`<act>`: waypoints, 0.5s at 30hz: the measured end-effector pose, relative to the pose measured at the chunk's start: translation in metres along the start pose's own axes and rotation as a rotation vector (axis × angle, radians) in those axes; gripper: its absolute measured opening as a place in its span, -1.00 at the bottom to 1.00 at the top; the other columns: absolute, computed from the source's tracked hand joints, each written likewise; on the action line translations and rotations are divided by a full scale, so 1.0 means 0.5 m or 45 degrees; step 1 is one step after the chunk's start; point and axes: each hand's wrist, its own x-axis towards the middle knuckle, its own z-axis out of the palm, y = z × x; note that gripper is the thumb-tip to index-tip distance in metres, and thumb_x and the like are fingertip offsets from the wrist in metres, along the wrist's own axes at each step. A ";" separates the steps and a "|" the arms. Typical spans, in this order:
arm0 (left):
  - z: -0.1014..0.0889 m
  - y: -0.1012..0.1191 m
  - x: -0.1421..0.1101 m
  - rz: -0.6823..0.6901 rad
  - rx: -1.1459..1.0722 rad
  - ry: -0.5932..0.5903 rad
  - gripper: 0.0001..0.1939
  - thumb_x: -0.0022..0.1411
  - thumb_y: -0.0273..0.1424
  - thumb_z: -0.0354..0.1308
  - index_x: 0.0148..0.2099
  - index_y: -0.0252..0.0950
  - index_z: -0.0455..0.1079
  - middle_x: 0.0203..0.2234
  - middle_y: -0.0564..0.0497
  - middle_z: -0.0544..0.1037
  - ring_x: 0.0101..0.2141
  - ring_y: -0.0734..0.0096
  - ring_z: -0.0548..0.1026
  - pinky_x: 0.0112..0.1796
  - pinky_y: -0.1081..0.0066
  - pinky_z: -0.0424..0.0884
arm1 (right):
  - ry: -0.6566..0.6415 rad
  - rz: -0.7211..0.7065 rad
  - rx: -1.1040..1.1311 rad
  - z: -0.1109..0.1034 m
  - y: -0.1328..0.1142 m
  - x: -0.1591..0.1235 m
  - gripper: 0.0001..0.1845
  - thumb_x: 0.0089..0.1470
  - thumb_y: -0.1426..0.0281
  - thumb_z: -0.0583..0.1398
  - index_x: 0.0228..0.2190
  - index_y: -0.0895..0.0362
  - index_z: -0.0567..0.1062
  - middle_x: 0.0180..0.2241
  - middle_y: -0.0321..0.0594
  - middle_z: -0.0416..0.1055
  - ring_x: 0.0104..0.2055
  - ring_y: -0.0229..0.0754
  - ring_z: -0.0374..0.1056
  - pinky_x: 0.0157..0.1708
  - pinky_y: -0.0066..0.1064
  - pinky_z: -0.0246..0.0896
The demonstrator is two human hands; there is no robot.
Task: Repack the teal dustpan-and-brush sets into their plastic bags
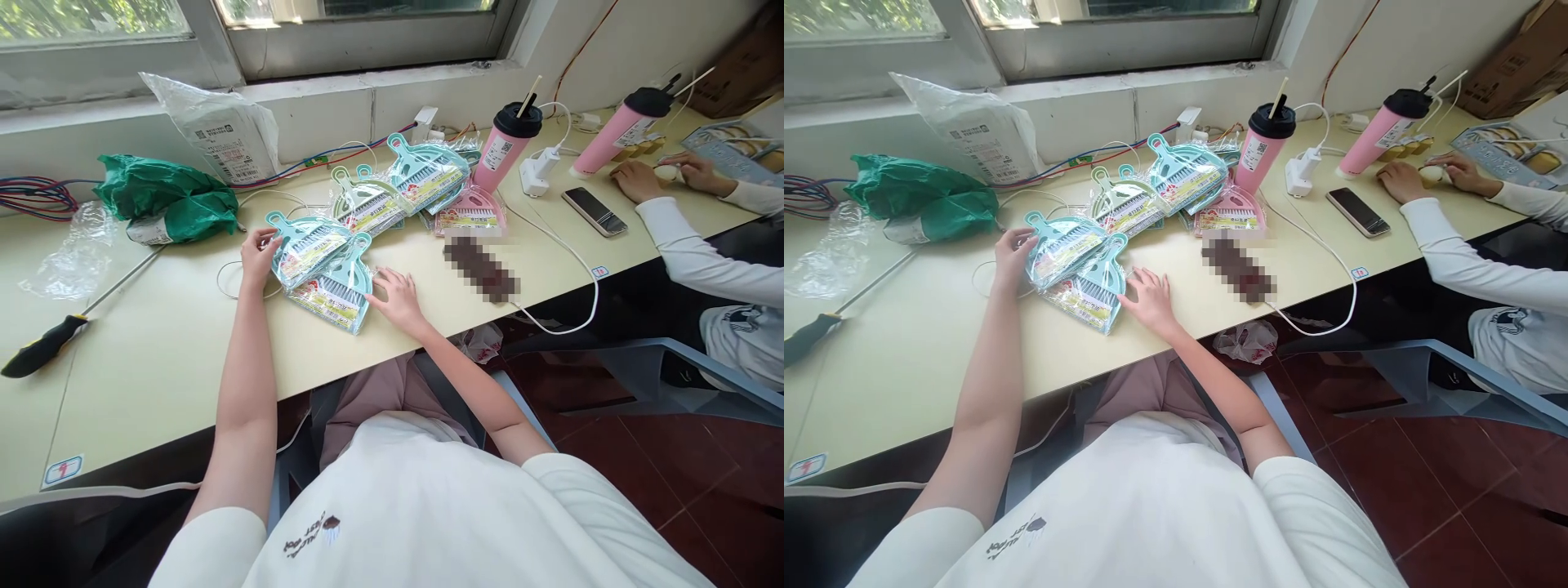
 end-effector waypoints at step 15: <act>-0.010 0.015 -0.017 0.001 -0.094 -0.003 -0.70 -0.07 -0.37 0.35 -0.20 -0.21 0.48 -0.23 -0.02 0.60 -0.13 0.27 0.57 -0.12 0.34 0.50 | 0.244 0.057 0.692 -0.177 0.135 -0.017 -0.49 0.15 0.00 0.22 0.01 0.01 0.61 0.04 -0.10 0.59 0.14 0.10 0.47 0.16 0.07 0.40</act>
